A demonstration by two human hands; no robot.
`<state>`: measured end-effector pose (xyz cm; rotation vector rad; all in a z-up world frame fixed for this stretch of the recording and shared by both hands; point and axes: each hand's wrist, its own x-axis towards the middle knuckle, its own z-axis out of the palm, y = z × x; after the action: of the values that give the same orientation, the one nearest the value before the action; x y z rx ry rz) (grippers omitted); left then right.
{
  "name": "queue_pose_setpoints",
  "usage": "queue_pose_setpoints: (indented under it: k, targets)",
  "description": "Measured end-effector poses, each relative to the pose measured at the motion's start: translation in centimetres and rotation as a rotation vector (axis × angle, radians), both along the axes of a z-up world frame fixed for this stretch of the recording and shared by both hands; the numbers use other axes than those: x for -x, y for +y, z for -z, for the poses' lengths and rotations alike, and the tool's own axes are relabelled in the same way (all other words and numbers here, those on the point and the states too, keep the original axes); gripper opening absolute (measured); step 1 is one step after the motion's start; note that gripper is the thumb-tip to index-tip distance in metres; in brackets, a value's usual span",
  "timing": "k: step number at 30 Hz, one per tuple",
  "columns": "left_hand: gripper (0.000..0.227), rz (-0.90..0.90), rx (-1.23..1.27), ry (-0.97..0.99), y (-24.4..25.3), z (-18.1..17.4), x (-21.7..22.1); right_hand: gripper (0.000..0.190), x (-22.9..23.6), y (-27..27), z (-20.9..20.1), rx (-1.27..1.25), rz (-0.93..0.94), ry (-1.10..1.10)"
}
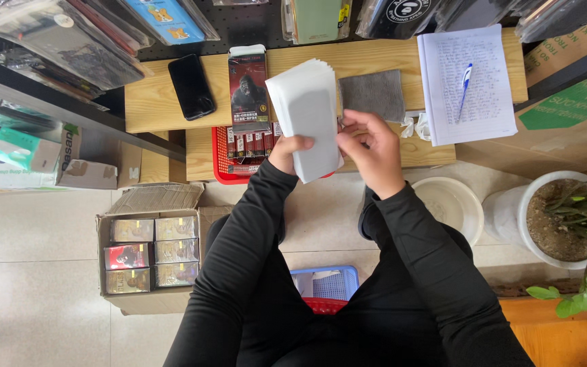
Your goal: The person wipes a phone case box with a cloth and then removes a phone from a white sleeve.
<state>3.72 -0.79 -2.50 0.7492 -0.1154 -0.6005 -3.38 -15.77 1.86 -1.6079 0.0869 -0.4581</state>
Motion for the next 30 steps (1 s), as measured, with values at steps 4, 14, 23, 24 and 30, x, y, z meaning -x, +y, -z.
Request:
queue_pose_setpoints:
  k: [4,14,23,24,30]
  targets:
    - [0.077,0.040,0.022,0.079,0.2,1.9,-0.8,0.045,0.3,0.7,-0.8,0.214,0.006,-0.094]
    - [0.092,-0.198,-0.622,-0.362,-2.1,5.4,-5.7,0.053,-2.5,1.7,-0.3,0.555,-0.062,-0.127]
    - [0.096,-0.324,-0.821,-0.492,-2.6,-2.1,-5.4,0.060,-8.1,0.4,4.5,0.390,-0.082,0.045]
    - [0.102,-0.334,-0.832,-0.566,-2.4,-2.2,-5.3,0.049,-8.6,-0.1,5.4,0.299,-0.050,0.138]
    - [0.063,-0.469,-0.889,-0.754,-2.8,2.3,-7.0,0.043,-9.7,-0.1,5.9,0.155,-0.058,0.191]
